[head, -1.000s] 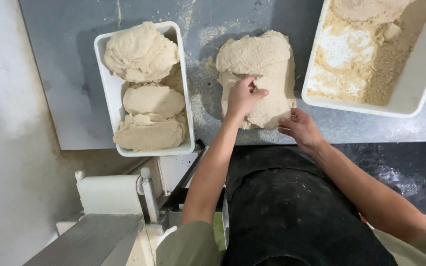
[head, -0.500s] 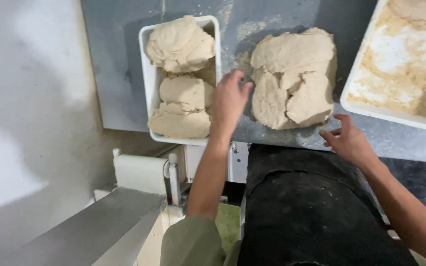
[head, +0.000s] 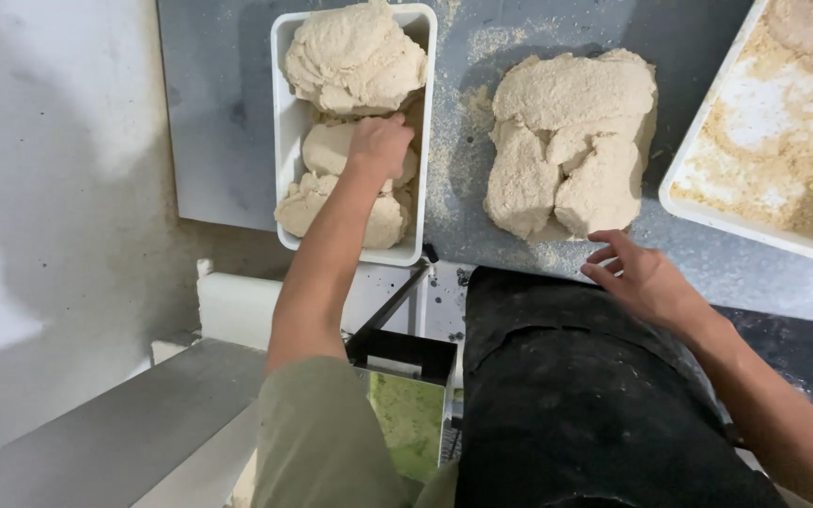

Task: Organizing and stacking flattened dough pieces from a container onto a work surface.

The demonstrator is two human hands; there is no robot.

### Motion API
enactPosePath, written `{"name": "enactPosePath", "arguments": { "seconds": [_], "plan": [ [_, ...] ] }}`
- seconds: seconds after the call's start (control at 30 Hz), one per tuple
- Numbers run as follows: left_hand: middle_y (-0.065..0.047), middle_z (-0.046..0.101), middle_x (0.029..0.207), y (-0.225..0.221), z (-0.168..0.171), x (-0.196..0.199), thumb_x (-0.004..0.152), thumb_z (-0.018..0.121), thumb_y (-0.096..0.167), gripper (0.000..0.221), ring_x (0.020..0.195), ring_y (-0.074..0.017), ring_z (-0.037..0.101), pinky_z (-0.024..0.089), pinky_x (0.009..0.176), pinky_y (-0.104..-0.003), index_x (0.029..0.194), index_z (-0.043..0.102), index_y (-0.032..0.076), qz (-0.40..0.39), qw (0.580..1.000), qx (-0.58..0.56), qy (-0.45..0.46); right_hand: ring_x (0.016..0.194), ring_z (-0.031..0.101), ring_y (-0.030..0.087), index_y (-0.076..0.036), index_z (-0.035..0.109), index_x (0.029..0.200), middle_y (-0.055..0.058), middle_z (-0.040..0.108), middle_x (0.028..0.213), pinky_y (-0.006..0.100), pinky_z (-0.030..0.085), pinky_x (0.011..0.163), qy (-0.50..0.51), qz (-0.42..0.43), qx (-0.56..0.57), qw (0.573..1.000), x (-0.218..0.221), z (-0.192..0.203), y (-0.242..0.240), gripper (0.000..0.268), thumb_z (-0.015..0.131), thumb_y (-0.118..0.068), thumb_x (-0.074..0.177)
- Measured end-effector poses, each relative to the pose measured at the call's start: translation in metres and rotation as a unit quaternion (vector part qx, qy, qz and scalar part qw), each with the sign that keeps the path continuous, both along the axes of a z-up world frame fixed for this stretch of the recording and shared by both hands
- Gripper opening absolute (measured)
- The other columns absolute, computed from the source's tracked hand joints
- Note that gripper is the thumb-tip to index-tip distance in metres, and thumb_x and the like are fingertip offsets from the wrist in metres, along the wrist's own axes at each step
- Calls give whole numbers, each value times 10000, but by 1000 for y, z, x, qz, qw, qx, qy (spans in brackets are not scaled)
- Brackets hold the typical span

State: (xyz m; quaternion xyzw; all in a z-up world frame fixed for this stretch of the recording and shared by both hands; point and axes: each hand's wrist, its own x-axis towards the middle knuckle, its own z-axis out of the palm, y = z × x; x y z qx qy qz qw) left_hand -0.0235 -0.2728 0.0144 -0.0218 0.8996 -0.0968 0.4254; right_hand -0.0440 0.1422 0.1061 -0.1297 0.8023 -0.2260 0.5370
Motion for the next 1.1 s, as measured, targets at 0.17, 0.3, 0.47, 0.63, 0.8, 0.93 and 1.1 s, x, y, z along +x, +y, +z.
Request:
{"name": "enactPosePath", "arguments": {
  "seconds": [0.17,0.3,0.47,0.63,0.8,0.93,1.1],
  "plan": [
    [-126,526,1561,-2,11,-8,887,733,84,214,1051,-231,667,537,958,-404,1085,798,134,-37,998,-24,-48,1145,744,336,-149,498,1458,122,745,1307,491,598,907,5,4,-14,1000,2,-16,20,489,592,-325,1011],
    [-146,613,1471,7,96,0,887,817,178,180,1584,-344,346,418,1201,-464,748,704,165,46,999,20,-15,1139,750,308,-141,542,1429,106,782,1241,469,578,934,27,-14,-29,999,1,-18,32,453,610,-297,1009],
    [-39,716,1185,-78,134,73,830,857,235,192,1309,-363,574,412,1110,-525,943,747,126,48,976,97,191,1098,758,360,-115,588,1414,165,789,1189,488,614,922,52,-39,-72,995,0,-22,37,451,646,-275,996],
    [-164,732,1224,-47,225,116,944,818,94,179,1058,-492,679,559,796,-533,1039,689,13,159,899,211,349,1050,762,389,-104,640,1385,169,798,1142,476,621,925,88,-55,-137,985,-5,-24,23,450,705,-276,974],
    [-162,755,880,36,255,109,967,832,187,247,714,-226,667,516,649,-386,1077,667,39,265,817,351,374,1200,654,478,-6,538,1456,250,674,1304,569,573,967,158,-72,-286,942,-19,-9,-7,681,836,-142,859],
    [-118,659,736,72,184,54,943,852,176,257,737,-133,536,492,633,-337,1014,641,48,258,739,502,368,1380,528,469,-20,467,1514,227,557,1458,593,480,1098,136,-98,-365,916,-25,-15,-26,927,937,-176,731],
    [71,501,757,113,56,-42,1007,772,334,272,574,-45,362,354,550,-180,952,597,132,407,793,435,122,828,693,152,-115,599,1049,42,721,918,306,601,785,-138,-301,-344,878,-20,-71,-25,188,758,-70,957]
  ]
}}
